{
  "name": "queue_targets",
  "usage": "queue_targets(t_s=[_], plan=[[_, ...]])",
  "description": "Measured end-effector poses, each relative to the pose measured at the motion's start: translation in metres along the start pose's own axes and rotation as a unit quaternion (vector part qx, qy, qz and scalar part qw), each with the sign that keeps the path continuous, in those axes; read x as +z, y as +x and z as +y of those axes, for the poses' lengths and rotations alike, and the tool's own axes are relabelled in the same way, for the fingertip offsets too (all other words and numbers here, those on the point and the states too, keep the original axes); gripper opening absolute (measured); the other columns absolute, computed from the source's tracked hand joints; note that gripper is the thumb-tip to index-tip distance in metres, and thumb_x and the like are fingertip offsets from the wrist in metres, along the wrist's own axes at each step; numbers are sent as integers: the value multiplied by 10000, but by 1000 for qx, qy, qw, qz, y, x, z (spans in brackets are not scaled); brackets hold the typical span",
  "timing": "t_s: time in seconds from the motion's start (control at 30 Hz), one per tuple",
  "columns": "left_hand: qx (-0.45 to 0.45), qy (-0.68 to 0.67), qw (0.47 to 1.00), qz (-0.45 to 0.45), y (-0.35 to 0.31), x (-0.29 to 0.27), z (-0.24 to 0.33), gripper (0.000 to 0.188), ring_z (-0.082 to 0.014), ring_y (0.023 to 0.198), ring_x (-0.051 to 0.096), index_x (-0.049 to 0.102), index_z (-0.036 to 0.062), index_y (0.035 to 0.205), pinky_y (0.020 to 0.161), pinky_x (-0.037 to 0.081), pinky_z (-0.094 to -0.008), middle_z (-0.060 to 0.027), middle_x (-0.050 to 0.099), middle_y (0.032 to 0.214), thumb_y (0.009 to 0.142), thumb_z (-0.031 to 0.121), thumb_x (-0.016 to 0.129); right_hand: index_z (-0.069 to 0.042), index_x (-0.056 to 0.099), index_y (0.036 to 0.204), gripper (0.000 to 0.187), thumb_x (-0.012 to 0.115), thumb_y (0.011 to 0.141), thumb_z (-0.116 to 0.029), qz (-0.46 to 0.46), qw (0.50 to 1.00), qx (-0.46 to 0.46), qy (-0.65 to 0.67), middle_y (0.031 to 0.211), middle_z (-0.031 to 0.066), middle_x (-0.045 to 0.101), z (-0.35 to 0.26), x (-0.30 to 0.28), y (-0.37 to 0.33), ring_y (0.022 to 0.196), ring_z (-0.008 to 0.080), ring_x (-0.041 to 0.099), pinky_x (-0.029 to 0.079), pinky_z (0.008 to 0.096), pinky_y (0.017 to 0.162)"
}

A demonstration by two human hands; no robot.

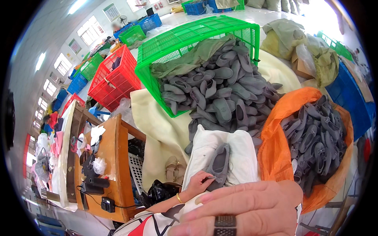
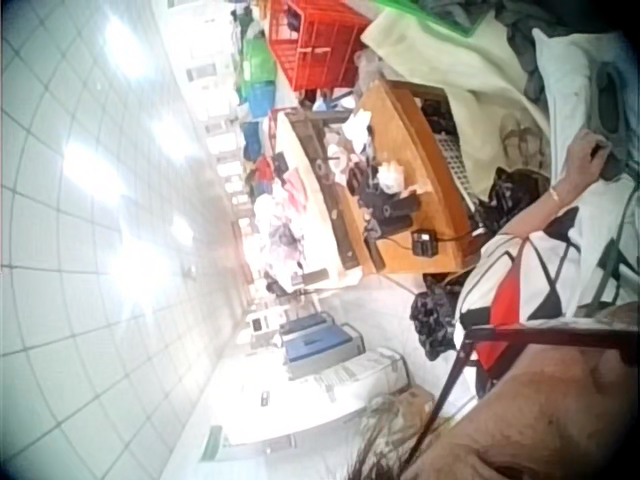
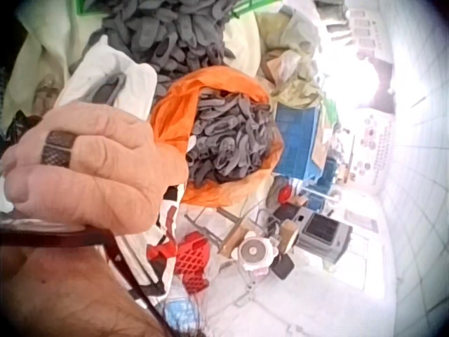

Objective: The person sews grey slippers using a needle and thread, repeatedly pulling the thread through the fabric. They handle multiple slippers from nearby piles, stitching the upper part of each slipper while seated in a workshop.

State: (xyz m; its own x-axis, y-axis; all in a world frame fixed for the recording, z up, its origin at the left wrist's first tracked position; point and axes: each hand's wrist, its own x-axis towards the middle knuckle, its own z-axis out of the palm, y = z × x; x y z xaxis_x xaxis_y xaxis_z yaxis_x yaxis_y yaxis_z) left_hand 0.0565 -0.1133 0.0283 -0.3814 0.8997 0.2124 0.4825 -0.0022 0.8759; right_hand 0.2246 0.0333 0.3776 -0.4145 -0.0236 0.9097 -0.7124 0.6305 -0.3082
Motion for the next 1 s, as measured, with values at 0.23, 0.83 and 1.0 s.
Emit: queue_targets(t_s=[0.23,0.83,1.0], plan=[[0,11,1000,-10,4,-3,2,147,-222,653,611,716,52,946,588,493,-312,-91,632,825,839,139,766,-50,550,1037,279,699,895,-240,46,995,71,52,953,155,708,-11,7,1,808,287,710,599,408,717],[69,34,997,-21,3,1,-16,286,-251,734,620,720,57,981,630,505,-323,-91,643,878,719,-55,728,-37,684,956,139,672,908,-167,-114,787,605,-32,854,91,621,131,98,-285,789,237,598,474,334,696],[90,56,994,-35,7,-3,-17,350,-255,742,617,728,45,989,645,509,-325,-93,642,882,674,-105,693,-36,650,906,123,651,909,-159,-139,779,612,-6,859,103,609,140,105,-289,795,265,596,477,352,689]])
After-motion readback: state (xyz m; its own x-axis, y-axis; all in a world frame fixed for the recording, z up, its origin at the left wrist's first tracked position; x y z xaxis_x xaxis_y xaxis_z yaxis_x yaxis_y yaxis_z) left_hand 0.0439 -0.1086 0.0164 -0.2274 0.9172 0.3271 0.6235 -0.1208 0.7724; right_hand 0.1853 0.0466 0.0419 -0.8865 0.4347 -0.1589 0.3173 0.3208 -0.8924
